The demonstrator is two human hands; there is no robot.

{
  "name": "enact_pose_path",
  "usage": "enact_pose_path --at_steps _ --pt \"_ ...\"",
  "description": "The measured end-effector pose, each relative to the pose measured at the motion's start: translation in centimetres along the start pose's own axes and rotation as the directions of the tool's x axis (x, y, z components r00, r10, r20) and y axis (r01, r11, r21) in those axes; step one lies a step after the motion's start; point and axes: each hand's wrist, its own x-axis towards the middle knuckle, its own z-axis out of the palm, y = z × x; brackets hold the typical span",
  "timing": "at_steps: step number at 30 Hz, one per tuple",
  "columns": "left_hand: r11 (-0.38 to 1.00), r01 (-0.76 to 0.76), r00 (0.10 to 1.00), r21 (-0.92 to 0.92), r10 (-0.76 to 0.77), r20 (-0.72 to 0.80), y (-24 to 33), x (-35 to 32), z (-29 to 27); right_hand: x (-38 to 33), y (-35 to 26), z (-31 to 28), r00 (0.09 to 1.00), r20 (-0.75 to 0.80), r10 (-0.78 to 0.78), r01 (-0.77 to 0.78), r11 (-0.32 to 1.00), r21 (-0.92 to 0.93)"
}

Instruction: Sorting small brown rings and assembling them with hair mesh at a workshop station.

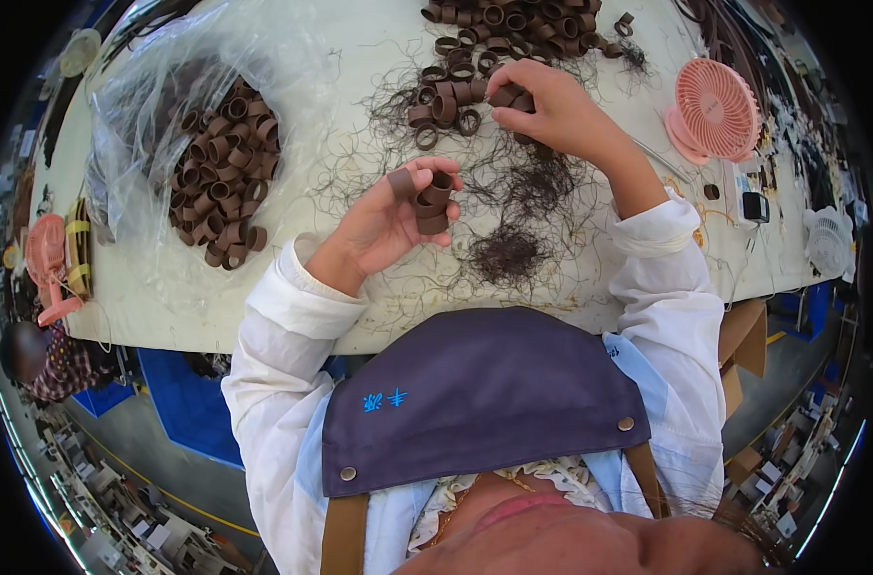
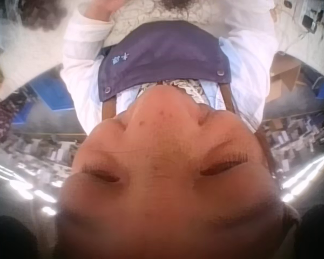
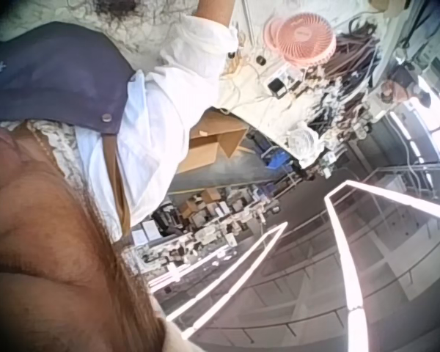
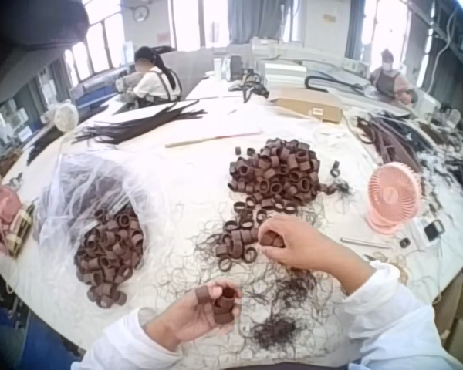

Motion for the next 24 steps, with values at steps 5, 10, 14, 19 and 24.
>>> enact_pose_path --at_steps 5,10,14,19,24 --pt "0.998 -0.026 1.0 -0.057 0.025 -0.006 -0.4 0.9 0.3 -1.8 -5.3 -1.1 0.99 -0.001 -0.144 0.142 0.975 0.172" --pt "0.945 -0.02 1.0 -0.328 0.019 -0.006 -1.4 2.1 0.6 -3.7 -8.5 1.8 0.955 0.142 -0.259 0.256 0.966 0.042" --pt "0.915 -0.004 0.998 -0.403 0.031 0.06 -1.6 2.0 0.9 -3.8 -8.8 3.2 0.915 0.007 -0.404 0.399 0.902 -0.163" --pt "0.901 -0.026 1.0 -0.433 0.031 0.003 -2.2 1.5 -0.6 -3.1 -8.1 1.5 0.928 -0.136 -0.348 0.339 0.937 -0.088" --pt "0.916 -0.034 0.999 -0.399 0.018 -0.045 -1.1 1.1 0.3 -2.7 0.5 -1.7 0.965 -0.262 0.028 -0.094 0.966 -0.242"
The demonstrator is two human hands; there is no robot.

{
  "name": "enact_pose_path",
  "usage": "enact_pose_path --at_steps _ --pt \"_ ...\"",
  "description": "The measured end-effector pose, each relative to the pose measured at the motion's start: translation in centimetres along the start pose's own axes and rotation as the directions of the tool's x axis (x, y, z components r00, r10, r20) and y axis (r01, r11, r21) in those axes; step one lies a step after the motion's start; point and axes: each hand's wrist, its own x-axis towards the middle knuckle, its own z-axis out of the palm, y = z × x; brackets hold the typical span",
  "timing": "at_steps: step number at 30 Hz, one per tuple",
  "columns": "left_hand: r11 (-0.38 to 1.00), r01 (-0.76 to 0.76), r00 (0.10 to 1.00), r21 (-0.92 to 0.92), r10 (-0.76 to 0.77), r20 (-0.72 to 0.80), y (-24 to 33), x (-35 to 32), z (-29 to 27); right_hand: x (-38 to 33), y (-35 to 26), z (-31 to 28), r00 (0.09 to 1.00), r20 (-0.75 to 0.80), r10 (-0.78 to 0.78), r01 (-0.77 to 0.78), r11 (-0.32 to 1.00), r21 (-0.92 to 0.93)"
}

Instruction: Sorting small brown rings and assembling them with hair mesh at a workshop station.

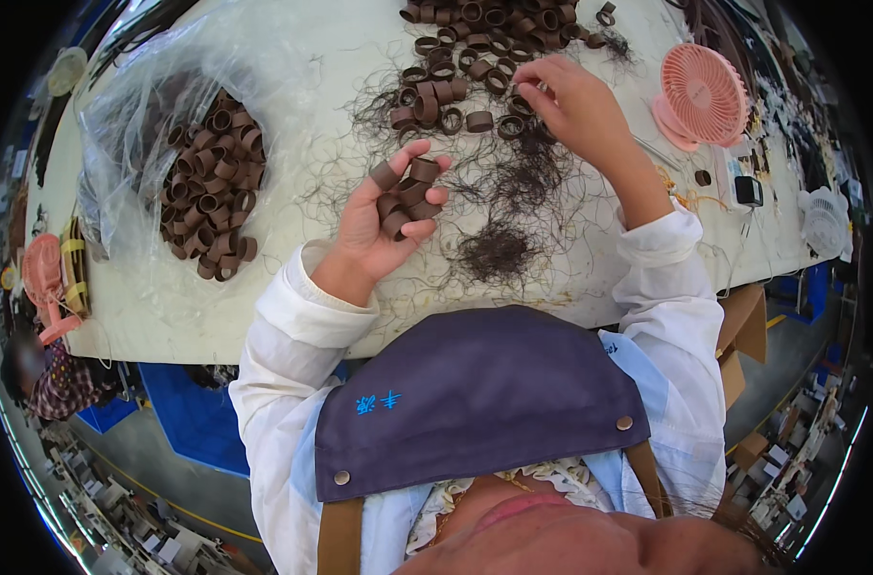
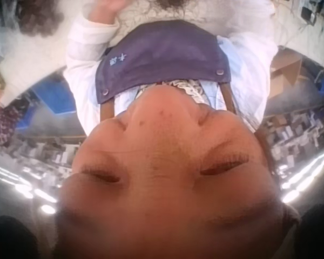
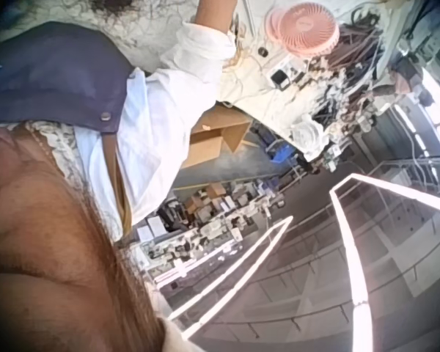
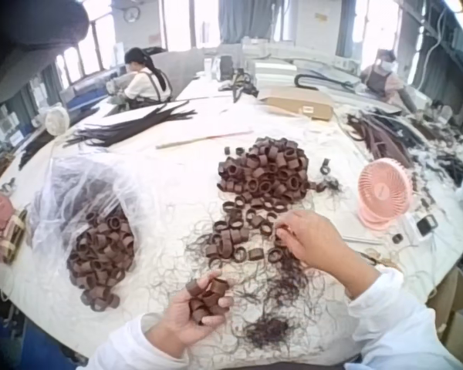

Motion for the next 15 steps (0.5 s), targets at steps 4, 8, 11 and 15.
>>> enact_pose_path --at_steps 4,8,11,15 --pt "0.999 -0.044 0.997 -0.026 0.045 0.057 0.6 -0.1 -0.9 0.3 3.6 1.3 0.993 0.053 0.109 -0.103 0.989 -0.103" --pt "0.998 -0.068 0.996 -0.014 0.069 0.053 0.8 0.0 -1.3 0.5 3.9 1.6 0.931 0.288 0.223 -0.215 0.975 -0.058" --pt "0.995 -0.104 0.994 -0.006 0.104 0.012 1.0 -0.1 -1.3 1.1 3.0 0.5 0.908 0.32 0.271 -0.285 0.958 -0.001" --pt "0.992 -0.123 0.992 -0.016 0.123 0.011 1.1 -0.2 -1.4 0.9 0.5 -0.1 0.926 0.294 0.238 -0.289 0.946 0.145"
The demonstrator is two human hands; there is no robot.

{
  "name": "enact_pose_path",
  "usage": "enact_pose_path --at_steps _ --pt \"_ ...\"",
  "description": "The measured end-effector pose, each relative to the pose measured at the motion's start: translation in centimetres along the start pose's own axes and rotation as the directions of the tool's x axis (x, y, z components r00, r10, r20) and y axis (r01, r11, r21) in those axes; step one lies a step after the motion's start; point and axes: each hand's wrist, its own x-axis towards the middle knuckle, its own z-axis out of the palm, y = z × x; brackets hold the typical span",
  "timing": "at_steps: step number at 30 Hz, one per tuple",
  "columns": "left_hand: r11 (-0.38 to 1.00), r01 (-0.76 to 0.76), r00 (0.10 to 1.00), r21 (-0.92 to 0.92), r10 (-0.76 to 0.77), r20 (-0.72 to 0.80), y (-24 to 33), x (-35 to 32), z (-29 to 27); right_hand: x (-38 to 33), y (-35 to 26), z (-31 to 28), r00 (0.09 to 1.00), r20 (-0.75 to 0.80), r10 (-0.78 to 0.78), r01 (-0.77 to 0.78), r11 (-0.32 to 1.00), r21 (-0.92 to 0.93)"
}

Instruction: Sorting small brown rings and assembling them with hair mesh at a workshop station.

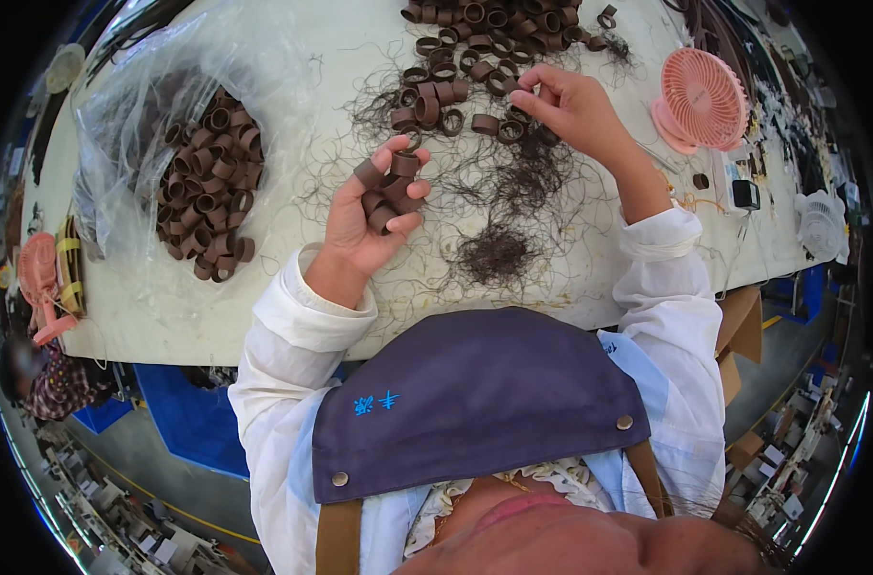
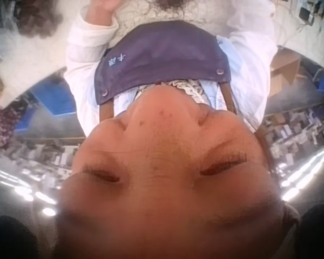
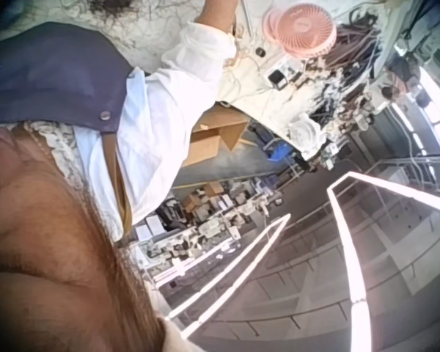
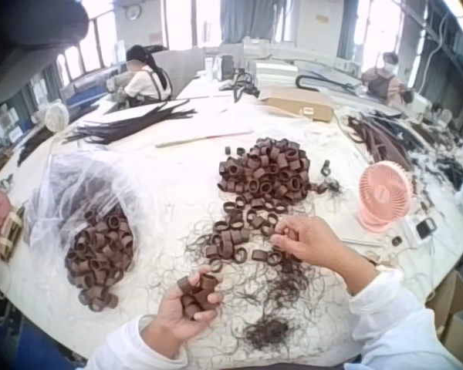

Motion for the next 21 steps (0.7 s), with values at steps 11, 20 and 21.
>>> enact_pose_path --at_steps 11,20,21 --pt "0.999 -0.008 1.0 0.039 0.007 0.03 0.0 0.0 0.0 0.1 -0.8 4.3 0.972 0.125 -0.201 0.229 0.934 -0.273" --pt "0.997 -0.011 1.0 0.07 0.01 0.012 0.0 -0.1 0.2 1.4 -1.7 5.1 0.963 0.19 -0.191 0.252 0.89 -0.381" --pt "0.997 -0.01 1.0 0.071 0.009 0.013 0.1 -0.1 0.3 1.4 -0.9 5.4 0.945 0.133 -0.3 0.328 0.863 -0.385"
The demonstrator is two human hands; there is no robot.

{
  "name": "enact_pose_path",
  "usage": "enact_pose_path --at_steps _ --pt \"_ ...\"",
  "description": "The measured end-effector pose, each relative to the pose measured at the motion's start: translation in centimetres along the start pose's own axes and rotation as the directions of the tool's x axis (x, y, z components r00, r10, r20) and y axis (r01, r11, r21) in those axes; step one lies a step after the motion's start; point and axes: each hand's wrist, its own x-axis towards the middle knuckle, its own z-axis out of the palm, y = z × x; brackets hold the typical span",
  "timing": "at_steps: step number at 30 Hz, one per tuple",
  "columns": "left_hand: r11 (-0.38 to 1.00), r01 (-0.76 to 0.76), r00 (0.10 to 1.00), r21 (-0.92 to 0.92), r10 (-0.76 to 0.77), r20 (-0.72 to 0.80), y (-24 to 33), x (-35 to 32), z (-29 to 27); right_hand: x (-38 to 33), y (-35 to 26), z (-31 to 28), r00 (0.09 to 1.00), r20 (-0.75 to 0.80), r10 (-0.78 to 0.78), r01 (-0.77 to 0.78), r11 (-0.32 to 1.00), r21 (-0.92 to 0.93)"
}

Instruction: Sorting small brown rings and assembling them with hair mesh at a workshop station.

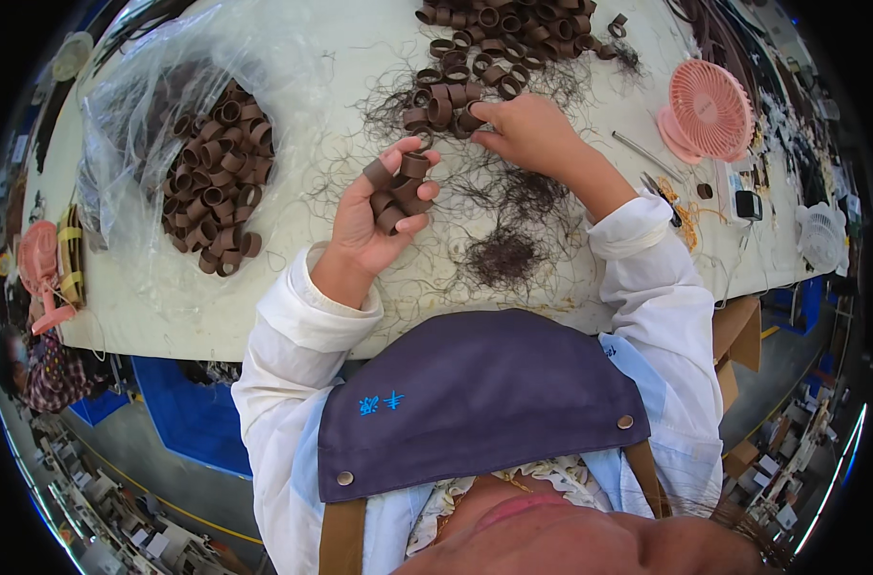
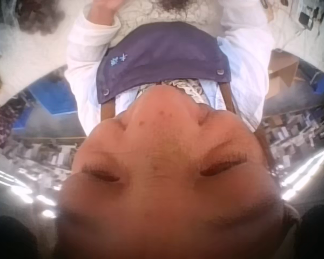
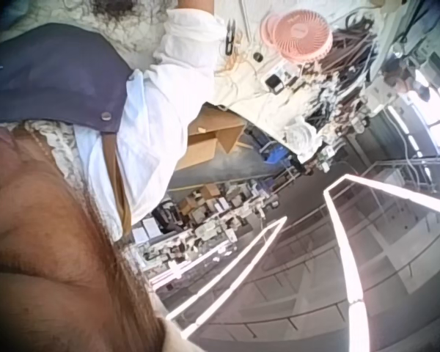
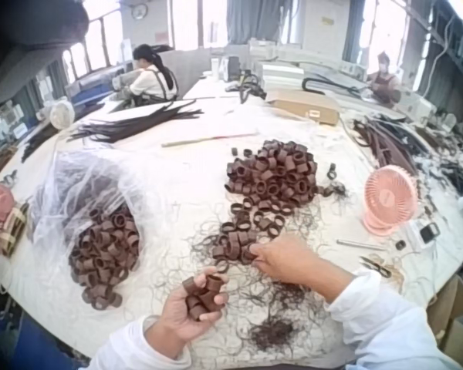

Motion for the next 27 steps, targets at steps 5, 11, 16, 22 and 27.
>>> enact_pose_path --at_steps 5,11,16,22,27 --pt "0.998 -0.01 1.0 0.063 0.01 -0.003 0.1 -0.2 0.2 -0.6 0.0 -3.1 0.996 0.06 0.066 -0.081 0.951 0.297" --pt "0.956 0.052 0.997 0.288 -0.036 -0.062 -0.8 -0.3 1.1 -2.1 -2.9 -5.7 0.957 0.28 0.071 -0.277 0.503 0.819" --pt "0.92 0.066 0.984 0.387 -0.125 0.129 -1.1 -0.3 0.9 -2.3 -5.7 -5.9 0.919 0.377 -0.119 -0.292 0.438 0.85" --pt "0.894 0.176 0.964 0.413 -0.24 0.109 -1.4 -0.4 0.8 -2.3 -6.0 -6.0 0.903 0.414 -0.117 -0.297 0.527 0.796" --pt "0.872 0.146 0.98 0.468 -0.192 0.052 -1.3 -0.6 1.1 -2.6 -6.4 -5.7 0.935 0.324 -0.143 -0.168 0.627 0.761"
